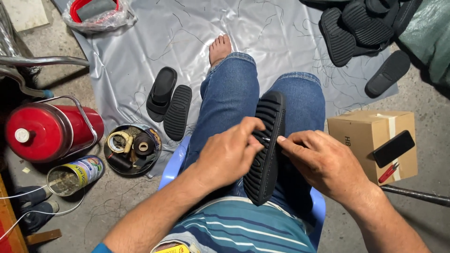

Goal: The person sits on a low stool and sews a black slipper sole using a needle and thread. They repeatedly push the needle through the sole and pull the thread to secure the stitching. A second person is visible in the background also working on slippers.

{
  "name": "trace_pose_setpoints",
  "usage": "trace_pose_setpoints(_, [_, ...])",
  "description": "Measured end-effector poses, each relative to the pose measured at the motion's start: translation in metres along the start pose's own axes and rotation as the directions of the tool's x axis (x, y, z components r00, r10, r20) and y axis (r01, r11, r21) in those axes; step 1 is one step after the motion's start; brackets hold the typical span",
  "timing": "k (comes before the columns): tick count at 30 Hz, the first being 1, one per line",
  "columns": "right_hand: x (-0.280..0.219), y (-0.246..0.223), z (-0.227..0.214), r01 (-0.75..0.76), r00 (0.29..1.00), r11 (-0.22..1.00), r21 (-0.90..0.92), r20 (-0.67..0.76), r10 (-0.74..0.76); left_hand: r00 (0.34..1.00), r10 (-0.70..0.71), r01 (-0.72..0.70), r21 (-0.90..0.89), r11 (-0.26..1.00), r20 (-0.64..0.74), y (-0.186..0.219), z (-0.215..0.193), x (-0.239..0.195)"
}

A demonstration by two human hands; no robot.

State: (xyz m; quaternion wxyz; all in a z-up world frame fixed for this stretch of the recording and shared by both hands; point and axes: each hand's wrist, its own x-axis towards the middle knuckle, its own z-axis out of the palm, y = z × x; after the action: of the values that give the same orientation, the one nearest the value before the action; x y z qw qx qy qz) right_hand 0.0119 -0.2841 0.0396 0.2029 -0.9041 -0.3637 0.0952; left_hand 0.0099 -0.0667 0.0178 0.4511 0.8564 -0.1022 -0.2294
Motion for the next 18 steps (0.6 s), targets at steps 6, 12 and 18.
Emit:
trace_pose_setpoints(6, [-0.004,0.002,0.008,-0.067,0.997,0.994,-0.085,0.029,0.069,0.986,0.103,-0.12,0.13,0.984,0.127,0.012,-0.009,-0.002])
trace_pose_setpoints(12, [-0.012,0.009,-0.039,-0.47,0.7,0.776,-0.42,0.357,0.618,0.982,0.179,-0.188,0.182,0.965,0.061,-0.001,-0.007,0.0])
trace_pose_setpoints(18, [-0.028,0.004,-0.036,-0.363,0.896,0.913,-0.185,0.198,0.396,0.979,0.197,-0.184,0.196,0.963,-0.051,0.013,0.008,0.003])
